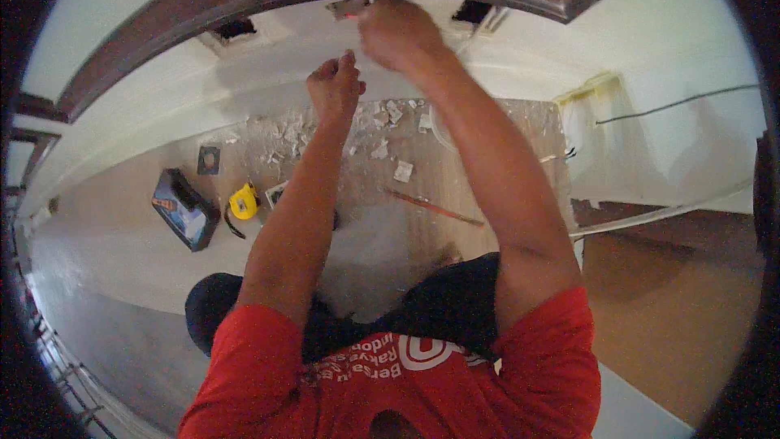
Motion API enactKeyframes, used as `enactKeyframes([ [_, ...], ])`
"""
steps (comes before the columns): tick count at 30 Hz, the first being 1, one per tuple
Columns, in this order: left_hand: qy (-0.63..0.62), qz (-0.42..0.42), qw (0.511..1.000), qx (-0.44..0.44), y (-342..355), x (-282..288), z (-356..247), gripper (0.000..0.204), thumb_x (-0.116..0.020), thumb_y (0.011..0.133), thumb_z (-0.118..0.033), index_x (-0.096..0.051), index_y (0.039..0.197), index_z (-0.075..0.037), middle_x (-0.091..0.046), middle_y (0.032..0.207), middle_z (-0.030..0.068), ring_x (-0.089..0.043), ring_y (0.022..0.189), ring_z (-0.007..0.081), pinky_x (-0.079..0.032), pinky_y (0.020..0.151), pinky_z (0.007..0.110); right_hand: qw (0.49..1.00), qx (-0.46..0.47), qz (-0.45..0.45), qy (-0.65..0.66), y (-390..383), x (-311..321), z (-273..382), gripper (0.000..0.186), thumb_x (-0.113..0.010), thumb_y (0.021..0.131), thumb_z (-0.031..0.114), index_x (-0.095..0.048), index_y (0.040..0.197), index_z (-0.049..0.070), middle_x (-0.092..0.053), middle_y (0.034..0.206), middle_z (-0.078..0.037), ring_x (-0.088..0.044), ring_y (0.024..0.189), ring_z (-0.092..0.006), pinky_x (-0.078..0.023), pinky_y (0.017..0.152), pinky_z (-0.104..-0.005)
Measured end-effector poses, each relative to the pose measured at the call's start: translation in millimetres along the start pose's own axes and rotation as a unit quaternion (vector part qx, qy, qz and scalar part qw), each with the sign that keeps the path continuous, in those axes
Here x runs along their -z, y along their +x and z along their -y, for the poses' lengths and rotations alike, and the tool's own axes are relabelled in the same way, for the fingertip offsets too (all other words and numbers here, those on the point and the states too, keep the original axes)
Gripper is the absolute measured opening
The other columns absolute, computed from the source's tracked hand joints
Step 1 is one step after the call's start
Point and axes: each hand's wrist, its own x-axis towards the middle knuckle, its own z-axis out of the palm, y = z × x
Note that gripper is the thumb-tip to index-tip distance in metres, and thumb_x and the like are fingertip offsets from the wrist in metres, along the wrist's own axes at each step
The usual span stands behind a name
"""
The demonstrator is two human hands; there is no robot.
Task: The person works on electrical wiring inside a wall opening by hand and using a tool. The person pulls wires through the opening, manipulates them with their fingers, and uses a red-handled tool to work on the wiring components.
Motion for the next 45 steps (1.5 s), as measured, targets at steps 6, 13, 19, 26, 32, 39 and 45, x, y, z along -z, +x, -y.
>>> enactKeyframes([
  [6, 0.041, -0.038, 0.998, -0.003, 10.8, 13.6, -6.9, 0.028, -0.068, 0.087, -0.022, -0.062, 0.078, 0.005, -0.058, 0.067, 0.0089, -0.054, 0.048, 0.0154, -0.046, 0.044, 0.030, 1.000, -0.007, -0.002, 0.005, -9.6, 6.4, 15.6, 0.022, -0.054, 0.079, 0.014, -0.071, 0.086, 0.004, -0.069, 0.080, -0.021, -0.070, 0.076, -0.0340, -0.056, 0.073, -0.0453],
  [13, 0.036, 0.004, 0.999, -0.035, 13.5, 14.6, 12.4, 0.034, -0.064, 0.089, -0.028, -0.063, 0.080, 0.004, -0.060, 0.070, 0.0096, -0.056, 0.051, 0.0149, -0.049, 0.048, 0.030, 0.997, -0.006, -0.076, 0.015, -3.9, 1.8, 34.8, 0.024, -0.052, 0.085, 0.017, -0.069, 0.094, 0.003, -0.070, 0.086, -0.018, -0.070, 0.081, -0.0320, -0.056, 0.074, -0.0448],
  [19, 0.035, 0.010, 0.999, -0.037, 1.7, 7.9, -0.7, 0.034, -0.066, 0.087, -0.027, -0.063, 0.079, 0.006, -0.061, 0.067, 0.0087, -0.057, 0.053, 0.0154, -0.049, 0.048, 0.029, 0.999, -0.043, -0.013, 0.021, -9.7, 14.6, 37.2, 0.024, -0.054, 0.083, 0.016, -0.069, 0.094, 0.001, -0.069, 0.089, -0.021, -0.069, 0.085, -0.0335, -0.055, 0.077, -0.0448],
  [26, -0.028, 0.001, 0.999, 0.025, 4.7, -8.4, 6.6, 0.031, -0.068, 0.086, -0.022, -0.060, 0.073, 0.005, -0.058, 0.063, 0.0087, -0.054, 0.047, 0.0152, -0.043, 0.043, 0.028, 0.995, -0.084, 0.045, 0.004, -16.6, 9.1, 20.9, 0.029, -0.052, 0.088, 0.023, -0.067, 0.090, -0.002, -0.068, 0.087, -0.024, -0.066, 0.083, -0.0397, -0.052, 0.078, -0.0481],
  [32, -0.046, 0.001, 0.999, 0.014, 5.9, -8.1, -4.2, 0.032, -0.067, 0.087, -0.022, -0.059, 0.072, 0.006, -0.057, 0.063, 0.0093, -0.054, 0.048, 0.0154, -0.043, 0.042, 0.028, 0.987, -0.109, -0.054, 0.107, -15.8, -18.3, 12.4, 0.030, -0.054, 0.084, 0.022, -0.067, 0.086, -0.005, -0.064, 0.086, -0.028, -0.065, 0.082, -0.0428, -0.052, 0.078, -0.0498],
  [39, -0.036, -0.010, 0.999, 0.011, -0.7, -7.1, -8.4, 0.033, -0.065, 0.087, -0.023, -0.061, 0.077, 0.009, -0.059, 0.066, 0.0105, -0.056, 0.049, 0.0163, -0.047, 0.045, 0.029, 0.957, -0.155, -0.010, 0.247, -14.2, -39.9, 4.4, 0.035, -0.052, 0.092, 0.029, -0.064, 0.082, -0.003, -0.065, 0.074, -0.018, -0.063, 0.068, -0.0351, -0.049, 0.063, -0.0457],
  [45, -0.034, 0.000, 0.999, 0.024, -11.0, -25.7, -9.8, 0.032, -0.062, 0.089, -0.024, -0.062, 0.078, 0.006, -0.061, 0.068, 0.0094, -0.057, 0.049, 0.0155, -0.048, 0.046, 0.029, 0.856, -0.121, -0.013, 0.503, -9.0, -56.6, -17.1, 0.033, -0.058, 0.093, 0.035, -0.059, 0.078, 0.006, -0.049, 0.058, -0.001, -0.045, 0.047, -0.0110, -0.032, 0.039, -0.0299],
])
